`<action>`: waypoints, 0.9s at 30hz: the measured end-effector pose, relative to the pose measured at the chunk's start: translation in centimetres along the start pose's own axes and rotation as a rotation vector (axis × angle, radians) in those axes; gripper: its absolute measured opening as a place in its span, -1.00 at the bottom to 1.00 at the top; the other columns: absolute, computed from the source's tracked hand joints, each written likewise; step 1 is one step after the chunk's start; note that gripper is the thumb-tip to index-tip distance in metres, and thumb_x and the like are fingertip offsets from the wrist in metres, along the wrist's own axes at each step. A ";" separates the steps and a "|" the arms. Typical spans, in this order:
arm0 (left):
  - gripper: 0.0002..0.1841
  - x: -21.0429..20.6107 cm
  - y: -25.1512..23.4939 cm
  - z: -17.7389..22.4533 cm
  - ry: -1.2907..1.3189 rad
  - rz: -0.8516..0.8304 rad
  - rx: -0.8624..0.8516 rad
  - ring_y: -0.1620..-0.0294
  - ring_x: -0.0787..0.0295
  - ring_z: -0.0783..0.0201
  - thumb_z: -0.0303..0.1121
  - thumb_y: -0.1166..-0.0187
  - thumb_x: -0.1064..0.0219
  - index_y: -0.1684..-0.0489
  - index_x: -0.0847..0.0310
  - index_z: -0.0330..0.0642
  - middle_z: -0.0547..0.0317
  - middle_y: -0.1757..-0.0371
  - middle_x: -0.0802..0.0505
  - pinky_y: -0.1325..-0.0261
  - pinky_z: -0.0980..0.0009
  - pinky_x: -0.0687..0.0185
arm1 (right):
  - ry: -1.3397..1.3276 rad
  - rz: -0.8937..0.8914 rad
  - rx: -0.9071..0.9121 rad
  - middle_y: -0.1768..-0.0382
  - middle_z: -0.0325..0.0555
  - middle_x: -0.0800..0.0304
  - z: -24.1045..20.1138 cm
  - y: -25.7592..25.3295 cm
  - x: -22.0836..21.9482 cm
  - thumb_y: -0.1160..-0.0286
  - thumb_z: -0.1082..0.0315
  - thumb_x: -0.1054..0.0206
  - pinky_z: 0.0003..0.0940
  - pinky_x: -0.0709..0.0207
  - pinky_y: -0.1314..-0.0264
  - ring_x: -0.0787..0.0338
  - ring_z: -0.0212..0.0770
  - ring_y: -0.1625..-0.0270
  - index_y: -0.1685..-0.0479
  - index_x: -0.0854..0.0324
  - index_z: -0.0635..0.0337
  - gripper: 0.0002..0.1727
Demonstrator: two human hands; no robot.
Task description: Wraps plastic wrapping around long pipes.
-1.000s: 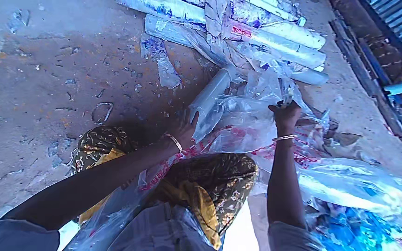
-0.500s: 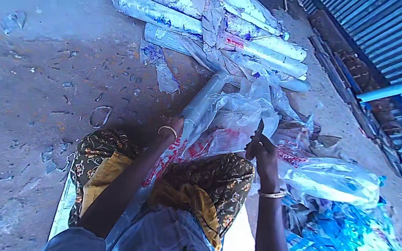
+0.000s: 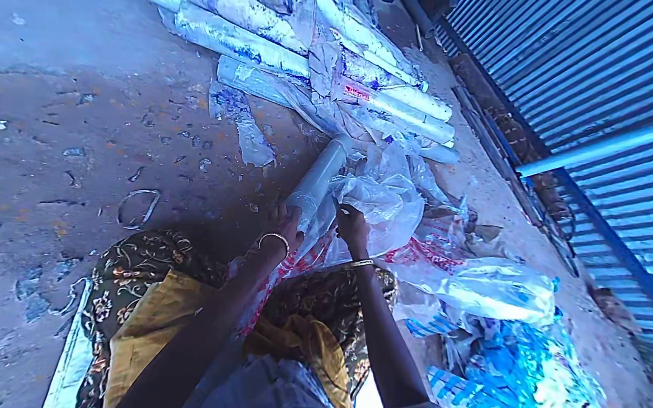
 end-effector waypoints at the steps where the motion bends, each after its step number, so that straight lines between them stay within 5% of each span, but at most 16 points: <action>1: -0.29 -0.2 -0.1 -0.2 0.022 -0.005 0.014 -0.85 0.05 -0.38 -0.15 -0.60 -0.43 -0.76 -0.27 -0.08 -0.43 -0.81 -0.16 -0.74 -0.29 0.01 | 0.024 -0.007 -0.012 0.24 0.11 -0.80 -0.2 -0.4 -0.7 -0.86 0.34 -0.06 -0.21 -0.63 0.19 -0.73 -0.14 0.39 -0.43 -0.60 0.30 -0.63; 5: -0.23 -0.8 -0.1 -0.1 0.044 -0.061 0.017 -0.90 0.17 -0.37 -0.16 -0.66 -0.37 -0.86 -0.10 -0.05 -0.44 -0.87 -0.01 -0.81 -0.28 0.18 | 0.197 -0.062 -0.090 -0.14 0.26 -0.81 -1.3 -1.0 -2.6 -0.87 0.32 -0.04 0.01 -0.59 -0.28 -0.83 0.10 -0.10 -0.44 -0.60 0.30 -0.61; 9: -0.24 -0.8 -0.1 -0.1 0.095 -0.096 0.013 -0.87 0.09 -0.38 -0.20 -0.68 -0.35 -0.87 -0.08 -0.05 -0.43 -0.87 0.00 -0.78 -0.25 0.05 | 0.244 -0.068 -0.086 -0.13 0.28 -0.79 -2.7 -1.2 -3.8 -0.85 0.37 -0.04 -0.01 -0.60 -0.23 -0.82 0.09 -0.07 -0.36 -0.64 0.34 -0.64; 12: -0.24 -0.8 -0.2 -0.2 0.101 -0.109 0.022 -0.88 0.13 -0.39 -0.18 -0.68 -0.35 -0.88 -0.07 -0.05 -0.41 -0.89 0.04 -0.78 -0.26 0.07 | 0.310 -0.032 -0.071 -0.27 0.31 -0.77 -4.2 -0.5 -4.9 -0.83 0.34 -0.08 0.11 -0.45 -0.49 -0.74 0.20 -0.37 -0.37 -0.65 0.34 -0.63; 27: -0.21 -0.6 -0.4 -0.2 0.063 -0.151 0.025 -0.90 0.18 -0.39 -0.15 -0.69 -0.33 -0.90 -0.02 -0.02 -0.43 -0.89 0.08 -0.82 -0.22 0.13 | 0.317 0.227 -0.126 -0.34 0.40 -0.69 -2.6 -10.3 -2.8 -0.83 0.31 -0.05 0.13 -0.48 -0.48 -0.69 0.28 -0.43 -0.51 -0.51 0.37 -0.56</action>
Point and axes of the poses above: each hand's wrist, its own y-axis away from the middle knuckle, its own x-axis out of the back of the hand, z = x × y, the point moved 10 cm from there along -y, towards the middle knuckle
